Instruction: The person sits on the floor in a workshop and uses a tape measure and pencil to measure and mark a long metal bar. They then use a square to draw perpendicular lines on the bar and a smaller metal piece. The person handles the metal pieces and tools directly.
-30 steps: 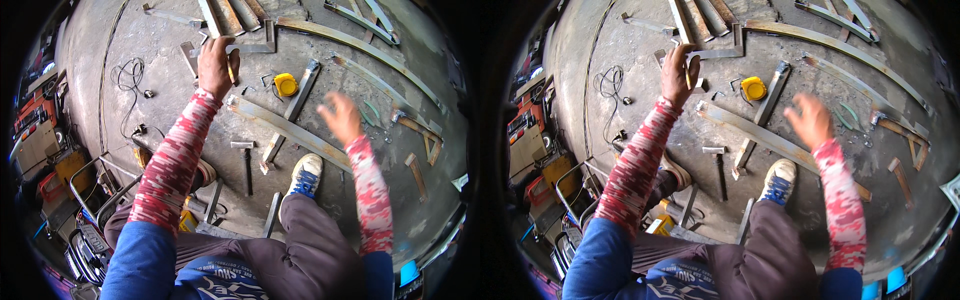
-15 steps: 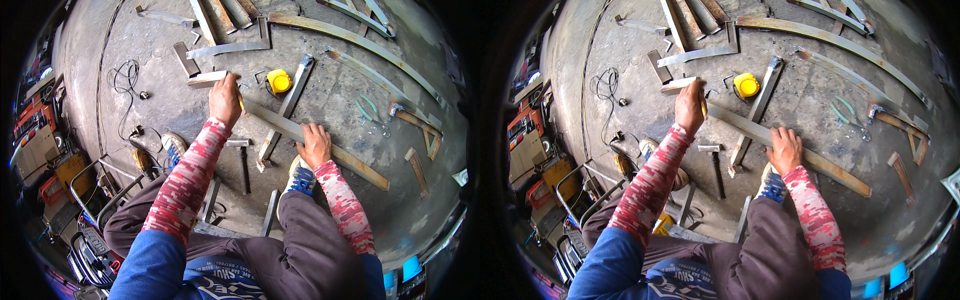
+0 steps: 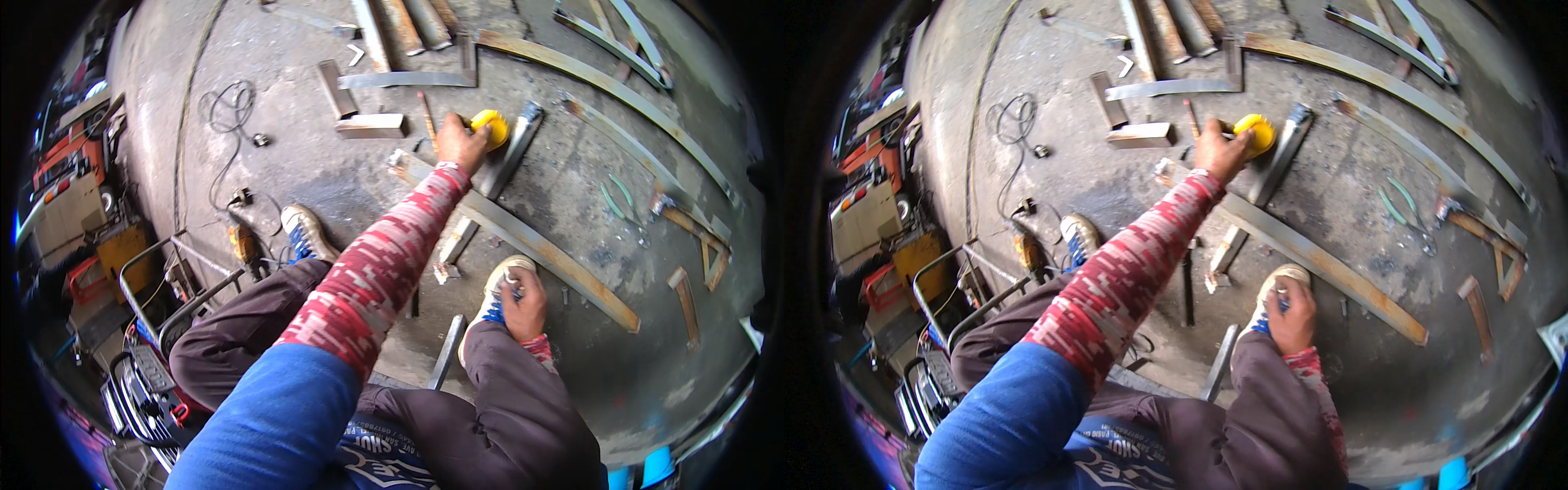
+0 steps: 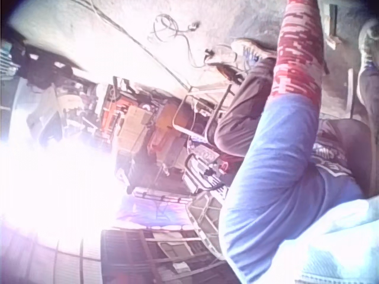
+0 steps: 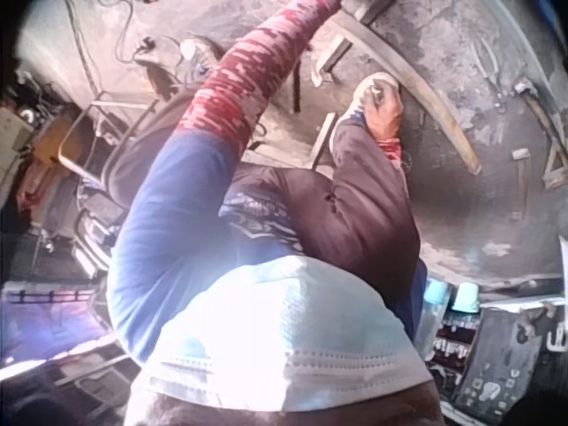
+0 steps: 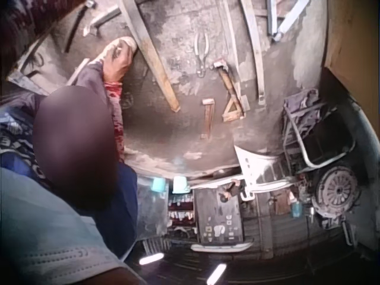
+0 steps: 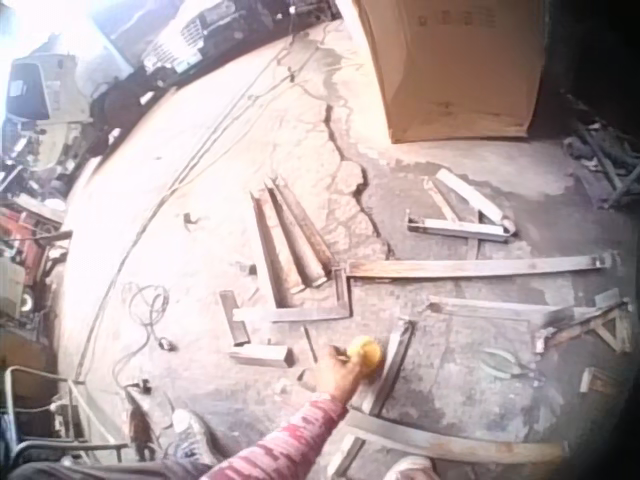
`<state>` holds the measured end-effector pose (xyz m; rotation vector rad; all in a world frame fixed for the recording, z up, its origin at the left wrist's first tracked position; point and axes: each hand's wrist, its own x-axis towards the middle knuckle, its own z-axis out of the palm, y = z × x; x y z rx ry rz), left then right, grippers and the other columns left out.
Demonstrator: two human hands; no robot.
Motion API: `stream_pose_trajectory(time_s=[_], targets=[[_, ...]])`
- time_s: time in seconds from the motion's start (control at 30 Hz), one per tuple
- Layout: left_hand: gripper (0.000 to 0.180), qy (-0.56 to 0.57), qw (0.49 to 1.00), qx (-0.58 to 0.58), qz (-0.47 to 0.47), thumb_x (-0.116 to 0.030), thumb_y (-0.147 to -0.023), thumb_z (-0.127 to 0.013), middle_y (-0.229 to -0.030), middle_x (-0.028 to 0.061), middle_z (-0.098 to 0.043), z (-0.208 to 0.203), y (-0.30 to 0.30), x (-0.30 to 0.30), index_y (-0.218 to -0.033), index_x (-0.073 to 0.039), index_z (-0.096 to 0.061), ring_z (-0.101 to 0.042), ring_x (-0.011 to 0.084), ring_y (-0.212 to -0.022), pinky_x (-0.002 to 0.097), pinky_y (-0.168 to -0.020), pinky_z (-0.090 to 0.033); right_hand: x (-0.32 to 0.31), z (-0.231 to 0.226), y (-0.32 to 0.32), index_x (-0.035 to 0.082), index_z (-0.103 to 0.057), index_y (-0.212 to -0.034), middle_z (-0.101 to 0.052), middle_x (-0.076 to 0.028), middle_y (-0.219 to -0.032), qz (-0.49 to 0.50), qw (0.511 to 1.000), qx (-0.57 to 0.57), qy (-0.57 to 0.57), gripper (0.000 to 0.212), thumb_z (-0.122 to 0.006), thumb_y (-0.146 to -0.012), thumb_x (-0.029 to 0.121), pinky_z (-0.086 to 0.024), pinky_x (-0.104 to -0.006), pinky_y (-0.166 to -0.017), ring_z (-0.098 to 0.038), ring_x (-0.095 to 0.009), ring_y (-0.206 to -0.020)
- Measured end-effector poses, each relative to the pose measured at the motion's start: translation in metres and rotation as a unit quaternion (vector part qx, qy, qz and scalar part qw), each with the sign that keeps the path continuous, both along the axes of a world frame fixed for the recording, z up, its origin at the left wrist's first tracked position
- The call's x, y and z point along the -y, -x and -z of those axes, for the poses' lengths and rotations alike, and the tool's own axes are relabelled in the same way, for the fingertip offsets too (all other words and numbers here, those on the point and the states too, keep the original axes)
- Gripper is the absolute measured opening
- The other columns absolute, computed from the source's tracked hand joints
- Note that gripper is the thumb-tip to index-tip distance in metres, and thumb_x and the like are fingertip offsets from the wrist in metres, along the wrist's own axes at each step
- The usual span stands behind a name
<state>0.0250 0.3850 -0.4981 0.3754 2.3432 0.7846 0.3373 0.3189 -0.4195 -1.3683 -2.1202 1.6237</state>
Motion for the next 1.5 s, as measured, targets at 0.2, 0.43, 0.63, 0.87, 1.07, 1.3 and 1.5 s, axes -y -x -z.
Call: stream_pose_trajectory(time_s=[0.2, 0.43, 0.63, 0.87, 1.07, 1.3, 1.5], targets=[[0.045, -0.147, 0.983, 0.093, 0.057, -0.034, -0.104, -0.072, -0.092, 0.0138, -0.073, -0.075, 0.039, 0.037, -0.122, 0.006, -0.062, -0.073, 0.0176, -0.078, 0.0364, -0.067, -0.059, 0.008, 0.014, -0.034, 0.002, -0.068, -0.128, -0.073, -0.009, -0.111, 0.106, 0.990, 0.021, 0.093, 0.028, -0.069, -0.101, 0.009, -0.056, -0.0329, -0.082, -0.068, -0.018, -0.096], [0.046, 0.035, 0.973, -0.057, 0.219, -0.039, -0.104, -0.070, -0.115, 0.0230, -0.076, -0.323, 0.119, 0.217, -0.128, 0.000, -0.068, -0.076, 0.0337, -0.106, 0.0435, -0.092, -0.059, -0.002, 0.036, -0.075, 0.005, -0.066, -0.133, -0.074, -0.006, -0.109, 0.236, 0.931, 0.000, 0.278, 0.031, -0.067, -0.105, 0.020, -0.051, -0.0277, -0.069, -0.060, -0.010, -0.084], [0.037, -0.242, 0.952, -0.165, -0.086, -0.032, -0.113, -0.057, -0.106, 0.0101, -0.077, -0.455, 0.112, 0.413, -0.127, 0.000, -0.069, -0.073, 0.0166, -0.096, 0.0321, -0.087, -0.056, -0.051, 0.018, -0.098, 0.001, -0.065, -0.137, -0.073, -0.010, -0.119, 0.196, 0.954, -0.036, 0.226, 0.036, -0.066, -0.107, 0.022, -0.055, -0.0316, -0.080, -0.065, -0.015, -0.093], [0.035, -0.362, 0.677, -0.158, -0.621, -0.040, -0.111, -0.049, -0.085, 0.0042, -0.069, -0.315, 0.045, 0.632, -0.111, -0.009, -0.065, -0.065, 0.0154, -0.069, 0.0298, -0.057, -0.047, -0.088, -0.105, -0.101, 0.000, -0.064, -0.138, -0.072, -0.011, -0.122, 0.196, 0.976, -0.083, 0.056, 0.040, -0.066, -0.107, 0.024, -0.056, -0.0332, -0.085, -0.066, -0.017, -0.098], [0.066, -0.153, 0.704, 0.143, -0.678, -0.051, -0.093, -0.080, -0.116, 0.0172, -0.068, -0.102, -0.057, 0.689, -0.134, -0.002, -0.064, -0.068, 0.0300, -0.101, 0.0438, -0.076, -0.057, -0.086, -0.277, -0.073, -0.003, -0.063, -0.141, -0.071, -0.014, -0.128, 0.089, 0.978, -0.037, -0.184, 0.045, -0.065, -0.109, 0.028, -0.056, -0.0356, -0.092, -0.067, -0.020, -0.106], [0.105, 0.207, 0.793, 0.033, -0.572, -0.049, -0.063, -0.104, -0.128, 0.0258, -0.072, 0.046, -0.108, 0.677, -0.135, 0.013, -0.059, -0.072, 0.0382, -0.116, 0.0441, -0.104, -0.057, -0.042, -0.432, 0.002, 0.003, -0.063, -0.140, -0.073, -0.008, -0.119, 0.072, 0.971, -0.079, -0.212, 0.039, -0.065, -0.110, 0.028, -0.053, -0.0270, -0.084, -0.068, -0.012, -0.095], [0.067, 0.109, 0.768, 0.018, -0.631, -0.032, -0.070, -0.094, -0.116, 0.0174, -0.077, 0.041, -0.093, 0.678, -0.120, 0.007, -0.073, -0.075, 0.0307, -0.103, 0.0426, -0.096, -0.059, -0.005, -0.407, 0.038, 0.002, -0.074, -0.114, -0.075, -0.007, -0.103, -0.034, 0.937, -0.050, -0.344, 0.019, -0.072, -0.101, 0.015, -0.055, -0.0302, -0.084, -0.069, -0.014, -0.091]])
